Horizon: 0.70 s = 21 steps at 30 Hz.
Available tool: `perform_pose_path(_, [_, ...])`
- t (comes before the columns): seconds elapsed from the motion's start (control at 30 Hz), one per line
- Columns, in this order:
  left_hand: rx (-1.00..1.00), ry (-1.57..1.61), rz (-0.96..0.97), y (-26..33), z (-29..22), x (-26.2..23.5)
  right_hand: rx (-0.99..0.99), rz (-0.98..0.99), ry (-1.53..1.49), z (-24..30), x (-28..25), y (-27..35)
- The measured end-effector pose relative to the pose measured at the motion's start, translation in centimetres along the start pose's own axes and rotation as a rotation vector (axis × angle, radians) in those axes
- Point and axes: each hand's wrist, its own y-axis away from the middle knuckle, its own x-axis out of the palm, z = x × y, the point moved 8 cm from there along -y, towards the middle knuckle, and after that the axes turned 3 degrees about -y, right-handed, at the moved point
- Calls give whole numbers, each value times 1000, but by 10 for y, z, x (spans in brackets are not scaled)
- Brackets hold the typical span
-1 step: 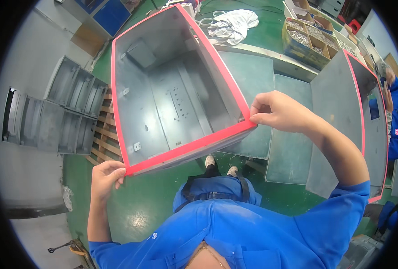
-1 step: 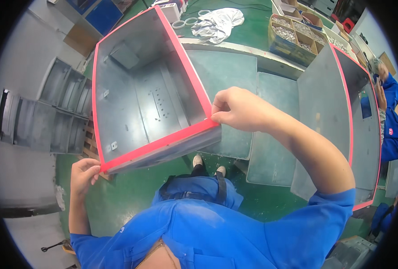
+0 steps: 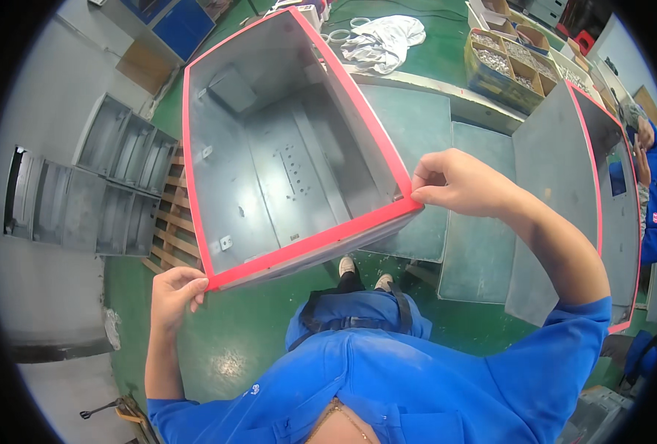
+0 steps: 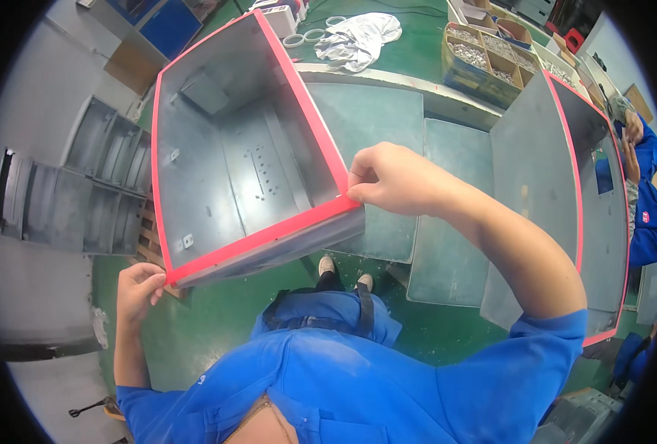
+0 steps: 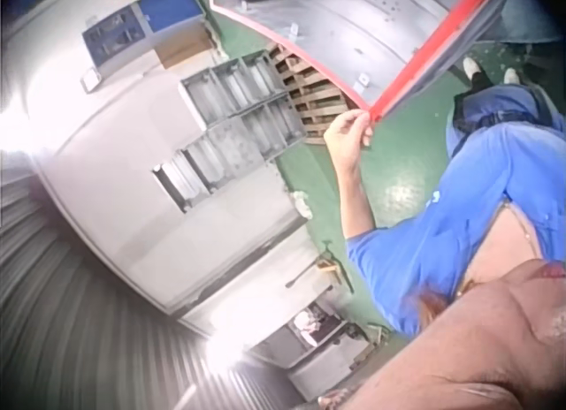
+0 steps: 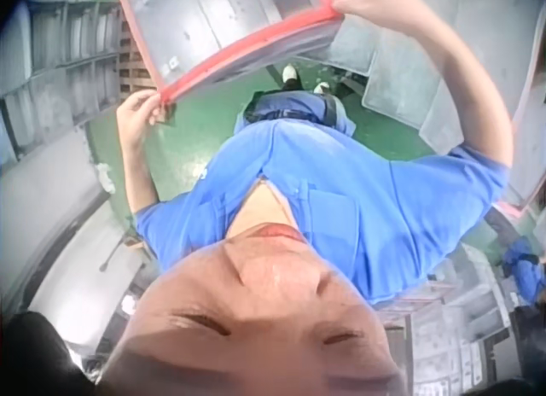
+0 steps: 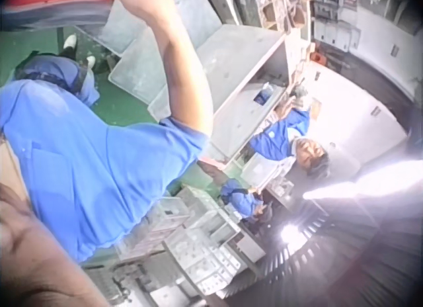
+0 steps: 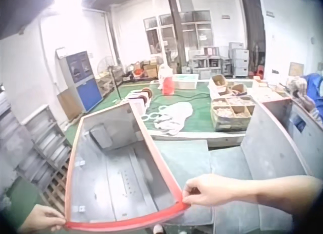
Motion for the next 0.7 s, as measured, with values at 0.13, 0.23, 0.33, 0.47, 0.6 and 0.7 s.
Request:
perform_pose_path(0.13, [-16,27,22,-1,7,-2,72,56,23,4,2,0])
perform_pose_path(0.23, [-34,59,56,-2,10,3,57,61,20,1,3,-2])
perform_pose_path(0.33, [-26,61,80,-3,10,5,20,47,22,-2,2,-4])
perform_pose_path(0.47, [-37,80,84,-3,13,5,25,52,11,0,1,-4])
perform_pose_path(0.6, [-38,94,84,-3,15,6,15,64,14,0,1,-4])
perform_pose_path(0.7, [-35,110,82,-3,16,6,17,67,7,0,1,-5])
